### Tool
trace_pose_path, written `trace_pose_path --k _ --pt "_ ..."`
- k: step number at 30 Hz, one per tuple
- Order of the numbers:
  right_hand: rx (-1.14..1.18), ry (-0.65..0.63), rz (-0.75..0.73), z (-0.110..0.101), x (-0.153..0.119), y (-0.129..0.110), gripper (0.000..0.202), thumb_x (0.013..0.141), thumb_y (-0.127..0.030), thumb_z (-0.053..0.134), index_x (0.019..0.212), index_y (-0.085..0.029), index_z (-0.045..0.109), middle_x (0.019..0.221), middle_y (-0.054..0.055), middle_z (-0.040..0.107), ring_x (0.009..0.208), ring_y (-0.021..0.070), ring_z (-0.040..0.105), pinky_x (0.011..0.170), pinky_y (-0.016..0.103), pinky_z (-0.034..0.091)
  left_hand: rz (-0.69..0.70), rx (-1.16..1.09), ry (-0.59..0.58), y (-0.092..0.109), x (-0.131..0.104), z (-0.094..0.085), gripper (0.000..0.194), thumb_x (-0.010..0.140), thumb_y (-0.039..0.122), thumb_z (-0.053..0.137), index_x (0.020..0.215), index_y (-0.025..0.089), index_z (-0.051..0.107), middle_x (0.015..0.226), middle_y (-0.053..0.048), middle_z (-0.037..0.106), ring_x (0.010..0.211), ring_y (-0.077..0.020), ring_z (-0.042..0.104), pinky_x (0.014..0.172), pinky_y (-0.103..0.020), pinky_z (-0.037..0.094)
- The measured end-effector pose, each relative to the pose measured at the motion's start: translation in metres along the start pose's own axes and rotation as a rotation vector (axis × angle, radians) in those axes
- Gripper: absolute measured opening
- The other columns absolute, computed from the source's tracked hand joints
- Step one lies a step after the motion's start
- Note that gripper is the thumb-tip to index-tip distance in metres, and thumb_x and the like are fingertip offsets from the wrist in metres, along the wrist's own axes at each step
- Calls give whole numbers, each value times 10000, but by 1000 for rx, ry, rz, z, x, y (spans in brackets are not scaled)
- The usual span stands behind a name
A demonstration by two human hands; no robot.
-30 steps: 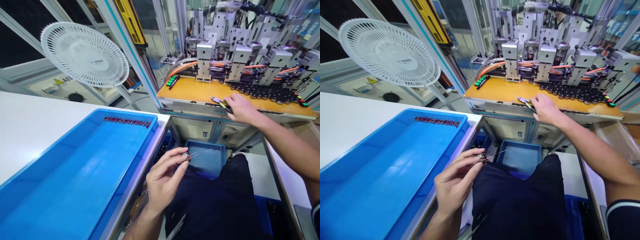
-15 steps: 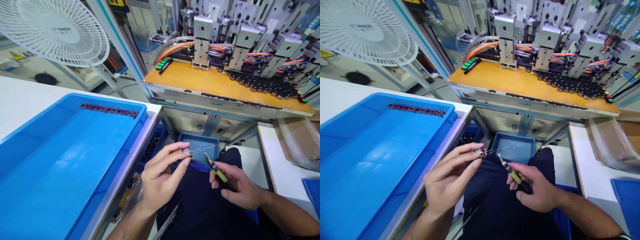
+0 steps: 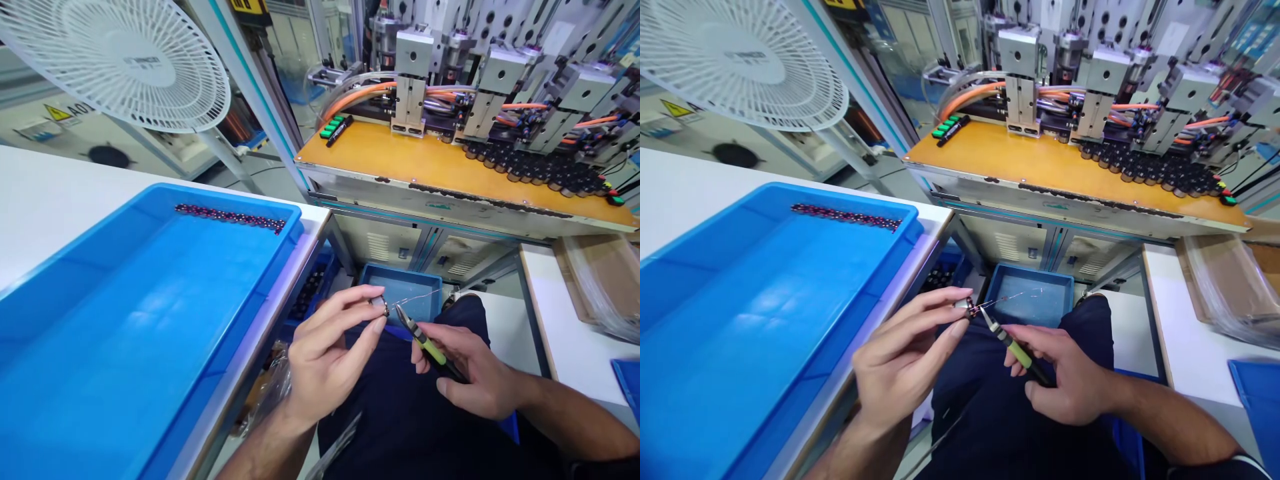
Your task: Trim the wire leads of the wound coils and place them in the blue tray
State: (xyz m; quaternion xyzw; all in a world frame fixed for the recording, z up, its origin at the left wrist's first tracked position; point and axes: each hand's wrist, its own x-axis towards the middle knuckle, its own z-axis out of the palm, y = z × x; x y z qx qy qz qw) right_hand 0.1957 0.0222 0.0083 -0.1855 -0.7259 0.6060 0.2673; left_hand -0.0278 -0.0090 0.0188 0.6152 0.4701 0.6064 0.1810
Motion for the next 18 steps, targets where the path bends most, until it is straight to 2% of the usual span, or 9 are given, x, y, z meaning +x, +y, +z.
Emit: trace_pose_path --k 4,8,15,18 --pt "-11 16 -38 1 4 -4 771 774 -53 505 1485 -309 353 960 48 581 755 133 568 726 323 530 19 -8 -9 1 1 1 261 781 22 676 953 209 733 1063 -75 736 923 -187 711 782 -307 607" --pt "3 14 -17 2 5 -5 728 796 -58 519 1477 -276 377 918 49 576 717 125 552 685 296 519 -2 -4 -6 1 1 1 225 791 46 674 943 200 737 1057 -87 735 912 -196 716 769 -312 613" --pt "9 28 -37 3 6 -4 749 796 -29 526 1472 -315 379 891 29 572 691 113 533 665 277 497 11 -10 -14 -1 -1 -1 265 778 17 677 958 204 729 1078 -80 727 921 -186 708 780 -310 612" --pt "-19 42 -16 4 5 -4 674 836 -48 522 1460 -277 410 866 31 574 682 112 528 663 271 490 -4 -7 -14 -2 -2 0 247 784 30 681 955 201 728 1079 -86 727 930 -195 708 785 -323 616"
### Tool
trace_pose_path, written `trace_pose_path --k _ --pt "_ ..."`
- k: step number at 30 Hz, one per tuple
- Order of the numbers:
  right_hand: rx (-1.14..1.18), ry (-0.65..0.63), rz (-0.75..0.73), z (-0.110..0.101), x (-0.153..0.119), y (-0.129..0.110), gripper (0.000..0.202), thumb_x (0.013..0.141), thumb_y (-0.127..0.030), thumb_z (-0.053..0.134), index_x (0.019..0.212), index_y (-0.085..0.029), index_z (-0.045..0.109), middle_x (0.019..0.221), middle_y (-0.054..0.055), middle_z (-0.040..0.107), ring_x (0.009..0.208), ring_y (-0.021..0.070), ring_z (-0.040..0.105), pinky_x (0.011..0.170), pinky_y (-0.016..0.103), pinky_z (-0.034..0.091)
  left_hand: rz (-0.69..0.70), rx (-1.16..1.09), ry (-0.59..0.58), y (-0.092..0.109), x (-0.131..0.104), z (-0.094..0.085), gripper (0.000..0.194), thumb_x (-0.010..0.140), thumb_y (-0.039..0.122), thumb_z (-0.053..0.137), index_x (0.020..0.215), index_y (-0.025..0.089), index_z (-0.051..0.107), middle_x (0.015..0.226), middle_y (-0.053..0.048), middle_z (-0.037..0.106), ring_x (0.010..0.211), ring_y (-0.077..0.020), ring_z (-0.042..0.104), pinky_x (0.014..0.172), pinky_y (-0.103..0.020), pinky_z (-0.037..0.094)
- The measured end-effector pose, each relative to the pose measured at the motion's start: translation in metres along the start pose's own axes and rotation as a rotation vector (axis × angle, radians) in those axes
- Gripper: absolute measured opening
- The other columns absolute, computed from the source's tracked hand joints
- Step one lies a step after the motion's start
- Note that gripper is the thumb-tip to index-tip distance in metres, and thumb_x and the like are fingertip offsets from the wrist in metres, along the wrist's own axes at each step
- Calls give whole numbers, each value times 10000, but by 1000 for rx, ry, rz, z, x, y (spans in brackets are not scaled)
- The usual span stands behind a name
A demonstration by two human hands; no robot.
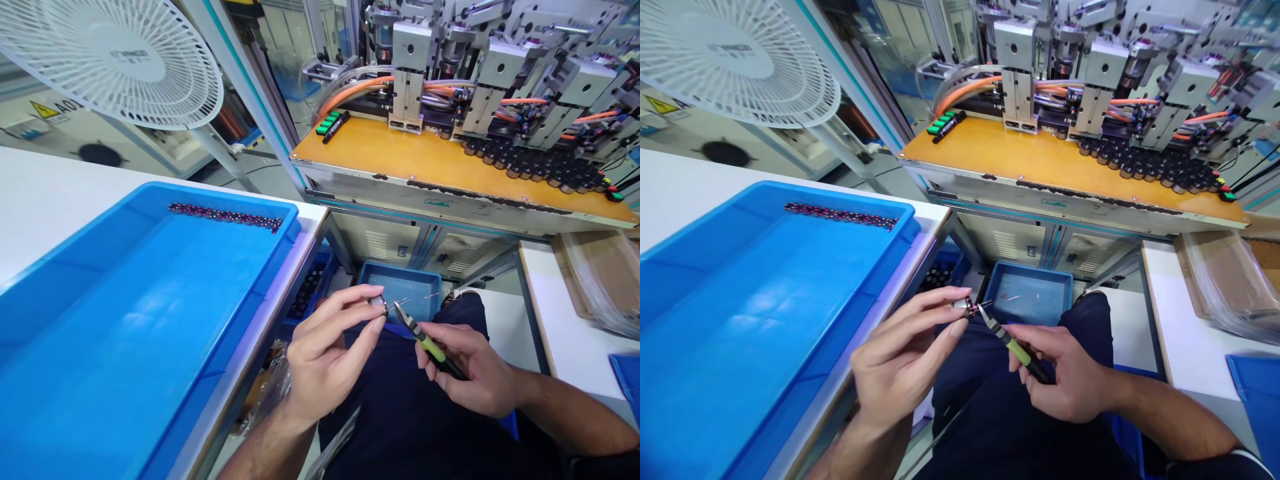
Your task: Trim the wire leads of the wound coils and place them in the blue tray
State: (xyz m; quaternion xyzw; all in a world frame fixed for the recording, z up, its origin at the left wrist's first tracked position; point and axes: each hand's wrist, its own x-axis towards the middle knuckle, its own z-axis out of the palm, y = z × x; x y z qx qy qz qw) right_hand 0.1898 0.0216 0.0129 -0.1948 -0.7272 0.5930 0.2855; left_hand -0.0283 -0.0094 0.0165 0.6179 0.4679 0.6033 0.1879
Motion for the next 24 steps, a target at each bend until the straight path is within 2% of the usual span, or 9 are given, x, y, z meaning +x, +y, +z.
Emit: trace_pose_path --k 6,13,19,24 --pt "2 0 -9 0 -1 0 685 830 -68 530 1468 -277 394 893 38 577 688 116 539 660 274 499 -16 11 7 0 0 1 196 800 68 682 942 194 731 1071 -90 735 912 -196 716 779 -324 617" --pt "-10 -12 11 1 -1 0 661 811 -59 526 1439 -247 437 879 36 575 689 115 540 658 267 493 -2 16 2 0 0 0 230 798 46 676 955 206 726 1074 -79 731 927 -188 711 777 -312 614" --pt "-106 56 11 3 3 -6 459 802 -62 532 1234 -207 592 773 1 545 638 106 495 624 247 458 -10 -14 -5 -1 -1 1 251 788 36 681 959 212 731 1083 -70 730 935 -191 710 787 -312 607" --pt "-74 64 214 4 3 -8 314 810 -107 548 1108 -167 627 748 -11 508 627 98 452 614 243 426 10 -32 -13 -3 0 2 260 792 15 667 967 202 708 1077 -66 720 941 -183 704 796 -305 607"
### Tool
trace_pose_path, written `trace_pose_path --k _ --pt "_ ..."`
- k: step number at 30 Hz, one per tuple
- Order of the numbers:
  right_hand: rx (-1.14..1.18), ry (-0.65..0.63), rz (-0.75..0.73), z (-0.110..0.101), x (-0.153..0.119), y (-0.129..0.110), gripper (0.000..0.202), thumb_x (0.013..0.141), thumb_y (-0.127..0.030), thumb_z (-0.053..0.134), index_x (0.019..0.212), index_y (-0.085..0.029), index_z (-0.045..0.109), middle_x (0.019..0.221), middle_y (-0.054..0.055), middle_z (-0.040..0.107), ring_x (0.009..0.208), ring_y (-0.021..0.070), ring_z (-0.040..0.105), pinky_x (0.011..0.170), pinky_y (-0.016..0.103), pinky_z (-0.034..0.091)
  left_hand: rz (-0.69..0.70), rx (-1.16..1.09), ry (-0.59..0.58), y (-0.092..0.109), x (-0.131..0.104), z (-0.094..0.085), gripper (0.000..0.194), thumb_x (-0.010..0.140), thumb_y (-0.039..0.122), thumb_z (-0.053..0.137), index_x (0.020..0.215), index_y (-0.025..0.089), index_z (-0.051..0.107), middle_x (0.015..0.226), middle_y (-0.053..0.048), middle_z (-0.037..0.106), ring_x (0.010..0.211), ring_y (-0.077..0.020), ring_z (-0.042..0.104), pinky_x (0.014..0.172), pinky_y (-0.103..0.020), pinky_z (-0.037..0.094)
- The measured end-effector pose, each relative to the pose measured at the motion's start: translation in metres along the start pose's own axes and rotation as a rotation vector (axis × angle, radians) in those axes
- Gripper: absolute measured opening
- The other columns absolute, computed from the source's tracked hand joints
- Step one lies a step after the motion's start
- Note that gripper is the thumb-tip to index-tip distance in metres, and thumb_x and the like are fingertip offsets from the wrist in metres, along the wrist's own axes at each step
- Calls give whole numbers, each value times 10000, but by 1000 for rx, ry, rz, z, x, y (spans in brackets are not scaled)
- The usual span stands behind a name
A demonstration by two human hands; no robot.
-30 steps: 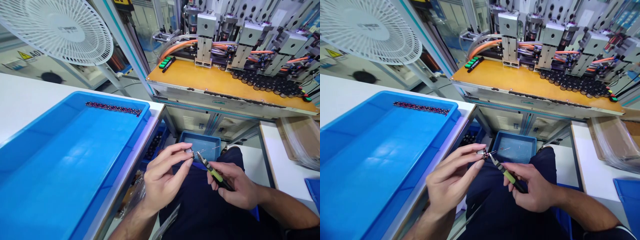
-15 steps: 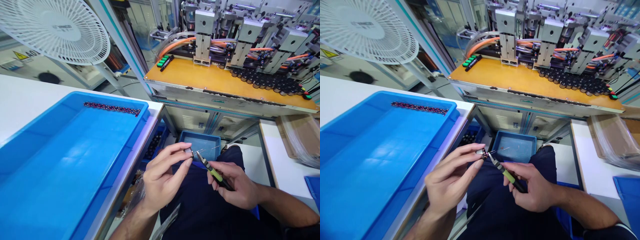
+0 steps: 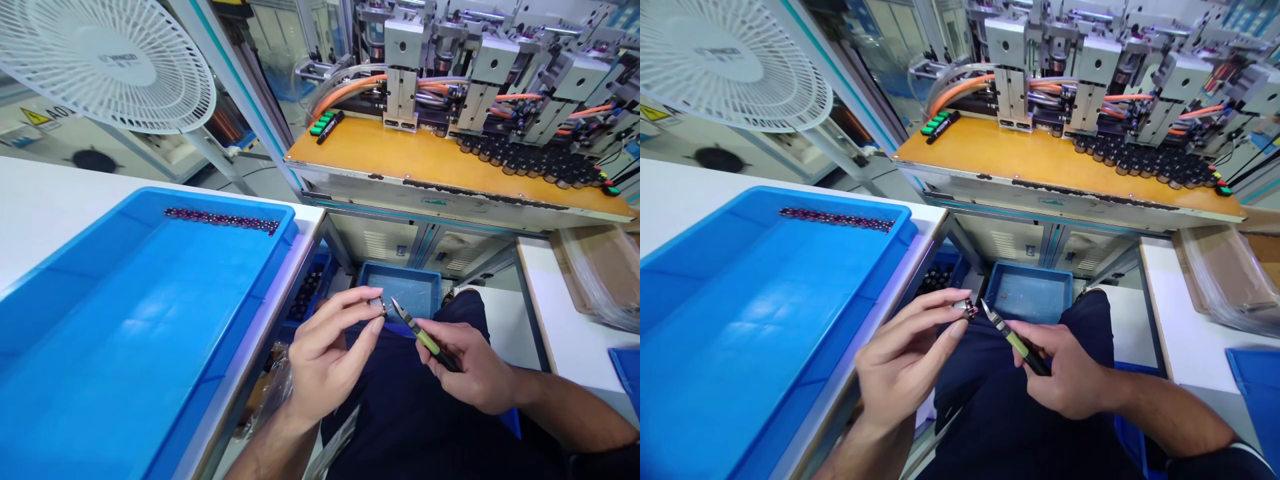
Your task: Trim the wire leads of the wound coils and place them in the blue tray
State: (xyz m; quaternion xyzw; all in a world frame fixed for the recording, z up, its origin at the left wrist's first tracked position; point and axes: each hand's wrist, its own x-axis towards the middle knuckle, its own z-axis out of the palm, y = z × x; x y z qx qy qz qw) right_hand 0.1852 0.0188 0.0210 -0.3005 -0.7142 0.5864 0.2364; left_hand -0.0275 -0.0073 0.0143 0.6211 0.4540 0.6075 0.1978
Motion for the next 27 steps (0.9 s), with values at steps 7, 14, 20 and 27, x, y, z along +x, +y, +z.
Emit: trace_pose_path --k 7,14,20,27 --pt "202 1 10 -6 -9 8 544 882 -136 554 1405 -236 445 913 23 549 755 97 520 732 263 475 167 -77 30 -11 -4 -4 466 740 -53 687 1099 227 587 1179 -58 571 905 -156 714 782 -310 639" --pt "208 -5 -53 -10 -21 -1 609 890 -77 524 1438 -320 423 941 21 555 754 88 520 732 256 482 238 106 0 -12 -5 -6 609 711 -24 740 1239 238 591 1132 -69 628 962 -201 698 808 -347 634" --pt "206 -20 -41 -8 -32 -4 756 825 18 499 1438 -411 392 952 1 560 753 80 519 717 238 475 315 243 5 -5 -1 -5 494 695 -19 765 1128 191 653 1079 -56 660 933 -182 701 811 -313 613" --pt "183 -89 -76 -11 -35 -17 762 827 -13 503 1449 -427 353 1019 17 553 830 116 543 781 305 514 359 289 -43 0 1 -5 393 695 -49 749 1044 107 657 1066 -87 658 958 -175 693 836 -280 596"
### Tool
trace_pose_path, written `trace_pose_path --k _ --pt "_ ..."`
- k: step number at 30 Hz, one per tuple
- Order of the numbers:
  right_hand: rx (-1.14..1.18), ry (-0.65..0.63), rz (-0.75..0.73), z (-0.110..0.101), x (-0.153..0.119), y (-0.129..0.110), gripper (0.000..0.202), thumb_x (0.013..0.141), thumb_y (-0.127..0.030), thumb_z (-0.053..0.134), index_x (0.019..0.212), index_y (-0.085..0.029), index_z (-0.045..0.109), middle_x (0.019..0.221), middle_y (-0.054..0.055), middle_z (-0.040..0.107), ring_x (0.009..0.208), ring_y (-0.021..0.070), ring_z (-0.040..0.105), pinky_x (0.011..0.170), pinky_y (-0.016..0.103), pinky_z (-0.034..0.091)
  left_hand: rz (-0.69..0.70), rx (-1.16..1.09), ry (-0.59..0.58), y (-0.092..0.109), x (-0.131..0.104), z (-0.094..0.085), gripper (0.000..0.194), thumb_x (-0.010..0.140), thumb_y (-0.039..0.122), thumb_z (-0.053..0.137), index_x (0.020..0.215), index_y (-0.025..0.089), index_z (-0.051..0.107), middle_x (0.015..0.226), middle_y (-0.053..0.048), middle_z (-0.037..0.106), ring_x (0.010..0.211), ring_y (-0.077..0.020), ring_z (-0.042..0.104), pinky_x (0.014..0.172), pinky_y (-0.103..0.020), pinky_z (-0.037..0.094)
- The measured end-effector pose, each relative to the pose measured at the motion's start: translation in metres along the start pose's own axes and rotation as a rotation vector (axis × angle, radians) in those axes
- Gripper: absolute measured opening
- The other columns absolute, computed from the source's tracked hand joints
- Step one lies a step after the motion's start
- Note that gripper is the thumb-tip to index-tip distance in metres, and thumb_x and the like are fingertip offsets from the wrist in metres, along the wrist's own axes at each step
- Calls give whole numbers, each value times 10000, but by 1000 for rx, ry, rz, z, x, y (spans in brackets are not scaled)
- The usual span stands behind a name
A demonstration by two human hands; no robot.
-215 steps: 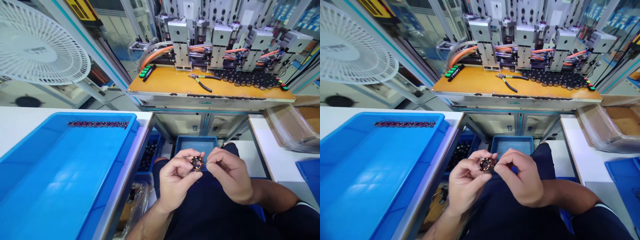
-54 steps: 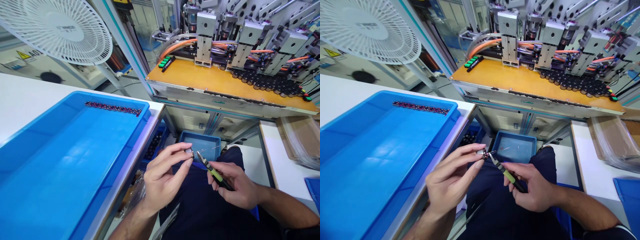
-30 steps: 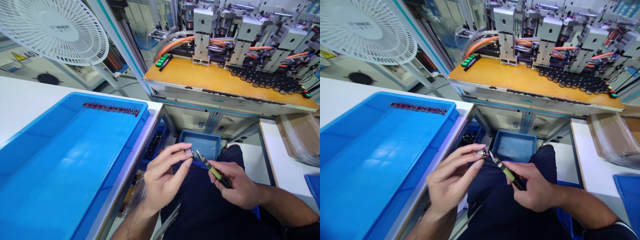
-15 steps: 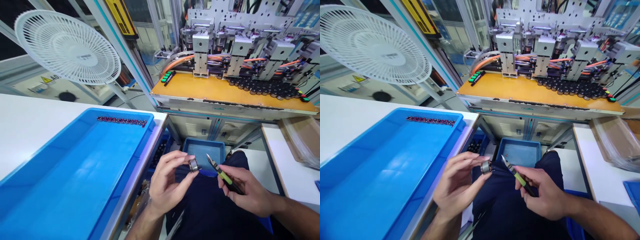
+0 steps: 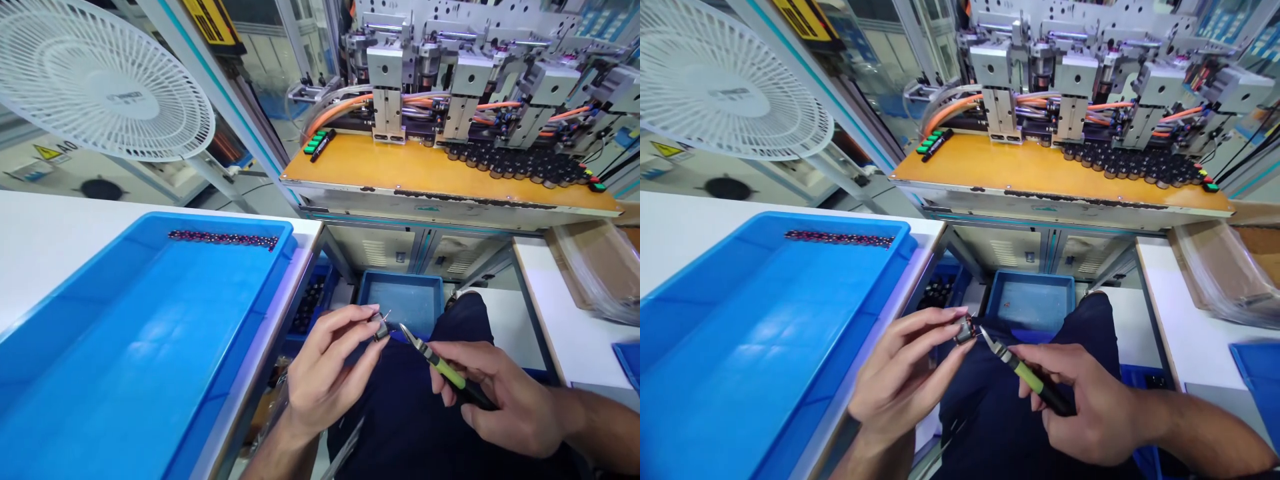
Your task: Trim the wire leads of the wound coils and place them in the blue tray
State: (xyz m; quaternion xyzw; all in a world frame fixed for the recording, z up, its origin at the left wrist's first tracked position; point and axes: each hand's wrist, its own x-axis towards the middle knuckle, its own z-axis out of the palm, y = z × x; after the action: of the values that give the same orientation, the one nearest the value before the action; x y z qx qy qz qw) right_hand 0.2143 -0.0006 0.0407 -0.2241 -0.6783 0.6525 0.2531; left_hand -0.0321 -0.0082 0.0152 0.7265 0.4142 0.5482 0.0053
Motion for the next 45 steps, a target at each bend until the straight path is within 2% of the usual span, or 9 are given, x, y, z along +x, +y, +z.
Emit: trace_pose_path --k 5,10,12,17,23,28,33,40,45 --pt "-66 1 -23 0 4 -3 792 788 14 486 1457 -388 358 1052 33 575 878 135 580 829 338 534 42 23 -35 1 -1 -2 453 674 -92 739 1085 72 643 1077 -123 684 1006 -203 697 861 -289 601" --pt "-135 18 -64 0 6 -1 810 754 16 489 1464 -355 364 1062 46 600 933 162 597 865 371 540 56 -41 21 -1 -6 0 761 647 -132 723 1338 120 523 1066 -109 720 994 -209 711 856 -327 624" --pt "-136 14 -58 1 7 -1 814 762 6 492 1468 -373 348 1066 43 597 936 164 597 858 373 543 34 -86 33 -2 -9 1 815 663 -129 708 1391 160 483 1089 -104 725 992 -208 714 857 -343 630" --pt "-119 12 -68 3 12 -2 845 744 7 472 1469 -405 336 1039 32 592 884 152 591 799 349 552 19 -139 26 -3 -12 1 848 662 -122 709 1416 175 461 1106 -120 730 986 -234 720 873 -413 634" --pt "-56 3 -54 4 15 -3 802 771 10 479 1457 -389 364 1030 38 579 837 134 568 763 325 540 3 -153 42 -2 -11 1 855 659 -125 704 1416 185 457 1106 -124 737 977 -240 725 867 -431 637" --pt "11 -15 -14 4 16 0 768 781 22 498 1462 -315 388 987 43 572 791 116 543 720 278 510 -38 -147 57 -1 -11 1 771 699 -75 702 1381 218 494 1080 -101 756 937 -231 739 851 -423 641" --pt "36 -23 102 4 12 6 745 768 11 509 1451 -269 415 928 30 571 726 104 515 669 246 480 -62 -140 54 0 -12 0 748 706 -78 689 1369 218 509 1056 -93 760 943 -224 737 849 -398 643" --pt "-69 112 256 1 14 7 452 858 -160 589 1309 -176 563 861 26 566 756 122 514 727 248 488 -91 -113 46 -4 -18 6 796 674 -105 705 1369 232 513 1061 -81 758 958 -213 729 849 -382 640" --pt "33 151 216 -5 18 6 487 886 -190 584 1364 -197 490 940 37 566 795 109 541 776 270 493 -243 -226 149 -2 -23 12 718 667 -82 736 1287 239 572 1069 -62 753 939 -203 731 862 -381 632"
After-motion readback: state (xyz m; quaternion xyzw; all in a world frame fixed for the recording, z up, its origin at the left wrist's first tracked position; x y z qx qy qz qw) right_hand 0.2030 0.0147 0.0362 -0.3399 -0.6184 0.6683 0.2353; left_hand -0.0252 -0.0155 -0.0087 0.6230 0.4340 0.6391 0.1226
